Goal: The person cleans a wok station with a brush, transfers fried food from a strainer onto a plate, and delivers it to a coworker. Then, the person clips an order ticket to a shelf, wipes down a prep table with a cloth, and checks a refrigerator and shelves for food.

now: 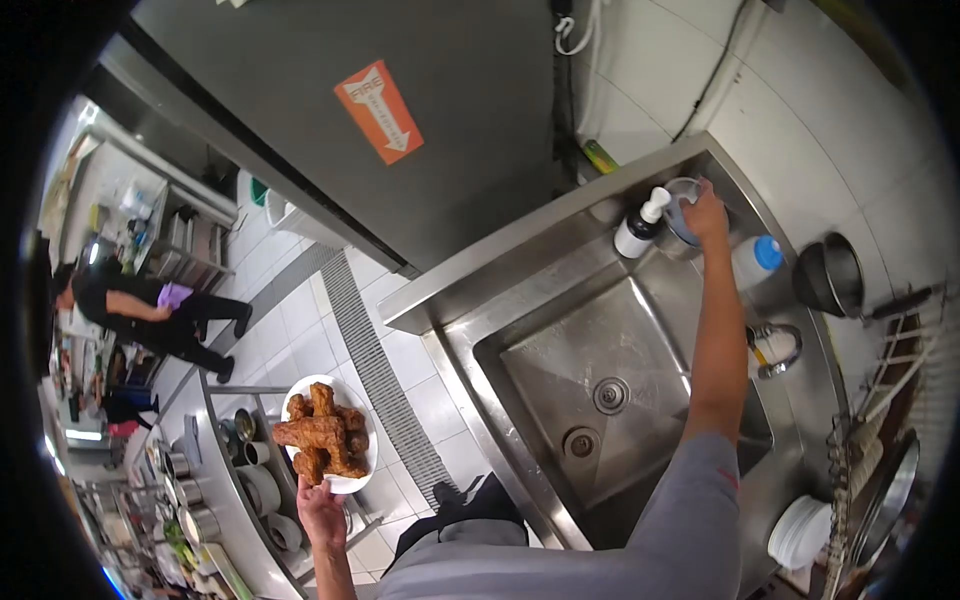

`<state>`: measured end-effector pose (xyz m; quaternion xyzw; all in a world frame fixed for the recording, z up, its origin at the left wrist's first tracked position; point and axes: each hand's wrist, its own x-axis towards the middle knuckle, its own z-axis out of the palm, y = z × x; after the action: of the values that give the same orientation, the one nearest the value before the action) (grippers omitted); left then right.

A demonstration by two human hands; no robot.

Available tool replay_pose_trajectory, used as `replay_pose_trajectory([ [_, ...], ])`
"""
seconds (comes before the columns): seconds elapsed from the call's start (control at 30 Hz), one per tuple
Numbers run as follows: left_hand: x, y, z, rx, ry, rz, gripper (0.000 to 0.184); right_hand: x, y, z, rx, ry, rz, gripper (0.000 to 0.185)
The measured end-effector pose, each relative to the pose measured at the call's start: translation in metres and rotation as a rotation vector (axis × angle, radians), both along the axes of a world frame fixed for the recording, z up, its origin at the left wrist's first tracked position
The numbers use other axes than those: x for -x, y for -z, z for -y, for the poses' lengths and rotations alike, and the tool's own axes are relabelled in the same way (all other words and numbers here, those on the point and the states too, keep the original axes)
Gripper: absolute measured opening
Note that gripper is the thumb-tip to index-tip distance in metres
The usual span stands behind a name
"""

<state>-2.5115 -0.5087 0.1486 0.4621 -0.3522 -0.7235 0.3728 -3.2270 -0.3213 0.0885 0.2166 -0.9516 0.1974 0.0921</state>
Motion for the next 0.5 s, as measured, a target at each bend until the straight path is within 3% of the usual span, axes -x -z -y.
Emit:
replay_pose_trajectory([
  [0.03, -0.004, 0.005, 0.001, 0.004, -0.011, 0.008, 0.057, -0.032, -0.018, -0.007, 0.170, 0.000, 0.014, 0.038],
  [0.1, 0.005, 0.000, 0.000, 0.009, -0.061, 0.018, 0.055, -0.065, -0.001, -0.043, 0.451, -0.026, 0.173, 0.035],
  [0.13, 0.001, -0.001, -0.001, -0.005, -0.036, 0.024, 0.055, -0.087, 0.015, -0.065, 0.739, -0.070, 0.332, 0.032],
  [0.2, -0.001, 0.008, 0.001, 0.011, -0.035, -0.008, 0.054, -0.124, 0.056, -0.127, 0.979, -0.018, 0.724, 0.031],
  [0.27, -0.005, 0.012, 0.005, 0.021, 0.011, -0.003, 0.053, -0.184, 0.053, -0.150, 1.757, 0.354, 0.895, 0.031],
  [0.3, -0.005, 0.013, 0.007, 0.016, -0.002, 0.007, 0.052, -0.190, 0.067, -0.171, 1.767, 0.350, 0.881, 0.031],
  [0.37, -0.008, 0.014, 0.010, 0.029, 0.022, 0.011, 0.052, -0.187, 0.118, -0.214, 2.068, 0.354, 0.792, 0.036],
  [0.5, -0.008, 0.012, 0.013, 0.047, 0.056, -0.020, 0.052, -0.189, 0.112, -0.202, 1.921, 0.432, 0.775, 0.039],
])
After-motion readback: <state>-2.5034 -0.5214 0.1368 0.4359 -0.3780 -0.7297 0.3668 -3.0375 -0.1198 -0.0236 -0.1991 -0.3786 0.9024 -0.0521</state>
